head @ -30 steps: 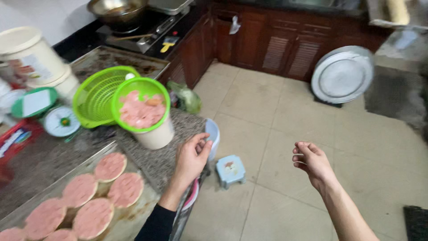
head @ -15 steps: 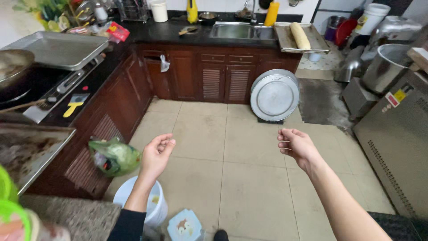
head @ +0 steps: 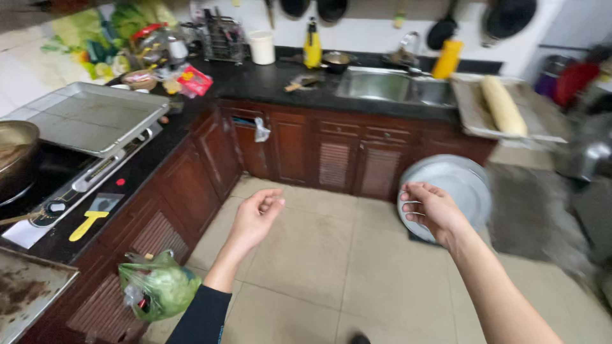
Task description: The person places sliced ham pieces onto small round dough bases arranged on a metal baking tray. They then walk to the sink, pour corn kernels from a metal bowl into a green colander, and return to continue placing ham slices on the remaining dough bases.
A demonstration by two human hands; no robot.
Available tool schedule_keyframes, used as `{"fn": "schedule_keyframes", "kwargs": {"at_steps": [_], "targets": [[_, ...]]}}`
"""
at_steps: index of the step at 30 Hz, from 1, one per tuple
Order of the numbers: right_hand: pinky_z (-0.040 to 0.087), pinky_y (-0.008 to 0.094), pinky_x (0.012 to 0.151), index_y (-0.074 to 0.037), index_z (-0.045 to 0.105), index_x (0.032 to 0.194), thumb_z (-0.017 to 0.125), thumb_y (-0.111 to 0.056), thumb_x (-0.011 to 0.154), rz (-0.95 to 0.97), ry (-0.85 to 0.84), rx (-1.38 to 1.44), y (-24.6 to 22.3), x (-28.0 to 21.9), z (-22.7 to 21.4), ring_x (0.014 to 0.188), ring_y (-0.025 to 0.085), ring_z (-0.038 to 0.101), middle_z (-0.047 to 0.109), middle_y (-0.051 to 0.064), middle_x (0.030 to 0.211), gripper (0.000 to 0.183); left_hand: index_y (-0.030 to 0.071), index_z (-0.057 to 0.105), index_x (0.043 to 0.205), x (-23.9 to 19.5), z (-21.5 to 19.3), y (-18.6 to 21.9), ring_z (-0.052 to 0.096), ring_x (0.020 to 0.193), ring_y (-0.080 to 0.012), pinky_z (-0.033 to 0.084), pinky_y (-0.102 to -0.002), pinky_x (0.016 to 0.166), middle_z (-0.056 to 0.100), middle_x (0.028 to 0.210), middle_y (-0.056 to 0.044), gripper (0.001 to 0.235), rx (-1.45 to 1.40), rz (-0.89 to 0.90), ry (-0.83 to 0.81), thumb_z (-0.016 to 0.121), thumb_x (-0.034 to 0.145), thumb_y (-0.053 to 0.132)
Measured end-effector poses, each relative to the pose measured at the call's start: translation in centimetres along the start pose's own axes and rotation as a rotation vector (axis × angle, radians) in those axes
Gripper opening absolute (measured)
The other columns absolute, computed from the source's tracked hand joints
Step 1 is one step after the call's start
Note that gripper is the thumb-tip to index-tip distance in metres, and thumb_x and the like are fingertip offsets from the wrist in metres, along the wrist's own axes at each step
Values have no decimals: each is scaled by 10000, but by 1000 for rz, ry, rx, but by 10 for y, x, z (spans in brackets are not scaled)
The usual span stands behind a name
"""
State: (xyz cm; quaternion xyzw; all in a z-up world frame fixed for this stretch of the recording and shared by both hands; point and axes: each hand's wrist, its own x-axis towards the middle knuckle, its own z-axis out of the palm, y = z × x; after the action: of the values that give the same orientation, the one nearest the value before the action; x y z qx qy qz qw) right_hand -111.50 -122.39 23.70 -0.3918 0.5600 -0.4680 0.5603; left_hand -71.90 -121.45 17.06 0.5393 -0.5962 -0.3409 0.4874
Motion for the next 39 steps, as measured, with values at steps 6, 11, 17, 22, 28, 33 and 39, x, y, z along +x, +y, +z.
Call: {"fn": "schedule_keyframes", "kwargs": {"at_steps": [6, 11, 17, 22, 28, 33, 39], "targets": [[519, 303, 677, -125, 666, 1046, 551, -279, 1036, 6, -237, -35, -52, 211, 53, 756, 115, 609, 668, -17, 878, 192, 79, 729, 1195, 139, -13, -13, 610, 749, -56, 531, -241, 716, 727, 876, 12, 326, 93, -27, 188, 729, 920, 255], [528, 314, 717, -102, 651, 1071, 559, -280, 1059, 6, -405, -84, -107, 368, 144, 795, 130, 615, 651, -4, 902, 201, 55, 732, 1179, 217, -57, -35, 613, 737, -63, 529, -243, 695, 714, 846, -9, 312, 104, -46, 381, 737, 920, 230], [534, 314, 714, -94, 658, 1094, 553, -219, 1029, 51, -597, -74, -94, 508, 243, 800, 142, 646, 677, 10, 918, 175, 47, 736, 1182, 306, -111, -107, 612, 713, -67, 512, -247, 656, 698, 810, -6, 301, 127, -164, 540, 717, 932, 214], [542, 308, 704, -90, 664, 1104, 554, -233, 1029, 106, -497, -37, -96, 629, 261, 788, 138, 648, 684, 14, 913, 195, 49, 741, 1170, 455, -103, -170, 623, 717, -73, 518, -247, 658, 703, 807, 5, 293, 40, -211, 435, 717, 929, 213], [528, 300, 663, -79, 660, 1096, 564, -256, 1036, 128, -197, 58, -116, 733, 188, 749, 126, 640, 688, 11, 900, 210, 63, 763, 1148, 674, -19, -185, 642, 779, -86, 534, -263, 716, 753, 879, -13, 299, 177, -30, 106, 736, 932, 267], [520, 292, 658, -119, 669, 1099, 556, -273, 1037, 153, 35, 149, -111, 803, 99, 740, 114, 637, 679, -19, 894, 200, 64, 744, 1164, 811, 97, -192, 682, 800, -75, 559, -262, 736, 782, 917, -22, 311, 70, 76, -162, 724, 939, 278], [525, 298, 660, -114, 660, 1089, 549, -288, 1048, 159, 175, 307, -107, 883, -14, 733, 111, 639, 680, -22, 882, 210, 51, 729, 1171, 916, 235, -184, 653, 760, -81, 551, -265, 713, 763, 886, -16, 320, 29, 117, -430, 720, 922, 252]]}}
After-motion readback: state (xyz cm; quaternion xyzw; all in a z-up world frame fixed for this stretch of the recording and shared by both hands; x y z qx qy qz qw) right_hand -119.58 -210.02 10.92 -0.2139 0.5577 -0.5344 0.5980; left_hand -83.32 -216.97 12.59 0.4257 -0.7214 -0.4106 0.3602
